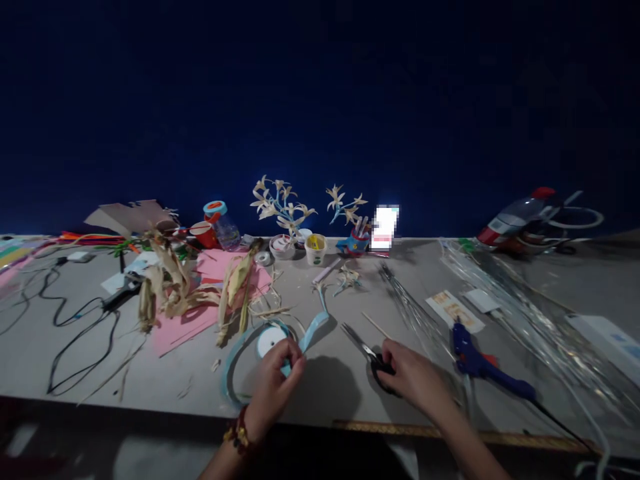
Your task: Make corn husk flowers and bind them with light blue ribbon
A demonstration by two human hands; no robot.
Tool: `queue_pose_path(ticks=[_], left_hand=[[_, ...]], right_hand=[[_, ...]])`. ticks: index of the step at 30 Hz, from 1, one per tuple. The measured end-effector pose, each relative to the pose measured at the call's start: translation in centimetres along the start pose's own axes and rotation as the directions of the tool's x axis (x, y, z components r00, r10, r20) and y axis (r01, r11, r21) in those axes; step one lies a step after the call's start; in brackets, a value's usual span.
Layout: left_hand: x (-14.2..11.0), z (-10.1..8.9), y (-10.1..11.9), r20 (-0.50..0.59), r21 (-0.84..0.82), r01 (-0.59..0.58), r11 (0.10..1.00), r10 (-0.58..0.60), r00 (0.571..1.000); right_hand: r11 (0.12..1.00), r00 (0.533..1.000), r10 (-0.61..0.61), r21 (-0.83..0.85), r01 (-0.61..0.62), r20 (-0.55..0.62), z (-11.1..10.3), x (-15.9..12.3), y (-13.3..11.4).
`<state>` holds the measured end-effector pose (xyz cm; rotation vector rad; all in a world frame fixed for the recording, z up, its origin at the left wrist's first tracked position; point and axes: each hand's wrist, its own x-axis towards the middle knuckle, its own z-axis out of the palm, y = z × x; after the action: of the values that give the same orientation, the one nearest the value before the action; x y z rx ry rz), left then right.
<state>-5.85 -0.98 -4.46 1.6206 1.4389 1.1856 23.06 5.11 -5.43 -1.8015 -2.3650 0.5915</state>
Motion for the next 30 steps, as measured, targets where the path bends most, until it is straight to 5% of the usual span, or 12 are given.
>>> queue_pose_path(ticks=[5,10,16,20,24,30], left_hand=[[-1.3,-0.3,-0.3,0.088,-0.085,0.061,0.995,-0.054,0.995],[-1.1,0.2,0.5,0.162,-0.27,0.124,0.955,-0.082,0.983],[-0.1,2.1,1.5,0.312,-0.489,0.195,0.85,-0.039,0.949],[0.6,2.2,2.0,0.274,-0.4,0.183,0.898,-0.073,0.959],[0.9,1.8,2.6,0.191,-0.34,0.207,0.917,-0.148,0.97],[0.9,2.0,2.4,0.259,-0.437,0.414,0.798,-0.329,0.908]], right_hand=[[0.992,0.997,-0.005,0.124,-0.006,0.083,-1.1,-0.1,0.5],[0.987,0.999,0.001,0.16,0.004,-0.033,-1.8,-1.1,-0.2],[0.871,0.967,-0.239,0.422,0.252,-0.084,-2.2,-2.3,-6.0],[0.755,0.932,-0.352,0.563,0.337,-0.087,-1.7,-2.3,-9.1],[0.791,0.906,-0.371,0.44,0.424,-0.206,-1.4,-1.6,-9.8],[0.818,0.805,-0.534,0.081,0.569,-0.258,-1.1,-0.6,-9.4]])
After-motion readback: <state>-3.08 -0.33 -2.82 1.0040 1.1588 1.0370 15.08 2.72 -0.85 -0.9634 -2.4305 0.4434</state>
